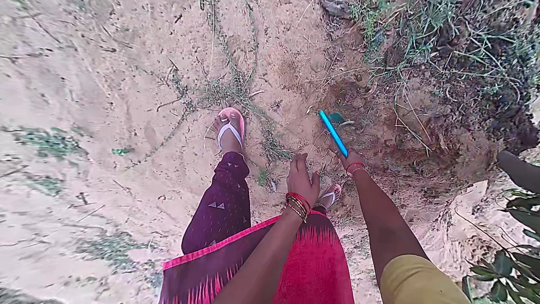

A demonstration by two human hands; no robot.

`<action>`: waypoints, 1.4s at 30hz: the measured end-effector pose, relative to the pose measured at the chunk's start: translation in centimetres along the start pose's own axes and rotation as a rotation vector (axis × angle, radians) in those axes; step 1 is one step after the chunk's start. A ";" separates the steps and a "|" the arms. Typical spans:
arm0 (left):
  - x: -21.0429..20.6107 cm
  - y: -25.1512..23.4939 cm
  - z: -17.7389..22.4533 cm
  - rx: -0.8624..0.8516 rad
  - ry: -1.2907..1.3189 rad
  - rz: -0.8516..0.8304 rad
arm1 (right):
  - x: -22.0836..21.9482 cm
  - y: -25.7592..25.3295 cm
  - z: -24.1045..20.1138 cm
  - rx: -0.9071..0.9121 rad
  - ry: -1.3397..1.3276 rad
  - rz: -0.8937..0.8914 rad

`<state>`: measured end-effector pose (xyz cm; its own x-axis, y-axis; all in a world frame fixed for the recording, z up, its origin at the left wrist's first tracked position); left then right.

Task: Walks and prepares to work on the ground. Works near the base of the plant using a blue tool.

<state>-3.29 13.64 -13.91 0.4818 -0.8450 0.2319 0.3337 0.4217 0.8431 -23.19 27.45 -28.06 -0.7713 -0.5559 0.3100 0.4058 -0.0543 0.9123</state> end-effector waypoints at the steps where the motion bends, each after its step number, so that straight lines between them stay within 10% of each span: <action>1: 0.2 -0.1 -0.1 0.003 0.006 -0.002 | 0.8 -0.3 -0.3 0.024 -0.040 0.000; 14: 0.8 -0.5 0.4 0.006 0.022 0.010 | 9.9 11.5 5.8 -0.012 0.138 0.059; 22: 0.5 -0.4 1.4 0.018 -0.009 -0.015 | 13.2 18.1 20.6 -0.290 -0.337 0.834; 32: -0.2 -0.3 1.4 -0.007 -0.040 -0.042 | 17.0 13.2 23.4 -0.527 -0.845 1.316; 42: -0.3 -0.2 1.5 -0.009 -0.008 -0.031 | 18.5 14.5 11.6 0.170 -1.382 1.401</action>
<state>-4.67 13.30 -13.42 0.4649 -0.8602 0.2097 0.3553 0.3983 0.8457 -37.26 26.00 -5.99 0.1690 0.7863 0.5942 0.9850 -0.1143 -0.1290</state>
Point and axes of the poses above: each hand's wrist, its own y-axis away from the middle knuckle, its own x-axis out of the back of the hand, z = x × y, the point moved 4 cm from there along -y, towards the middle knuckle, and after that the axes turned 1 degree about -x, right-handed, at the moved point
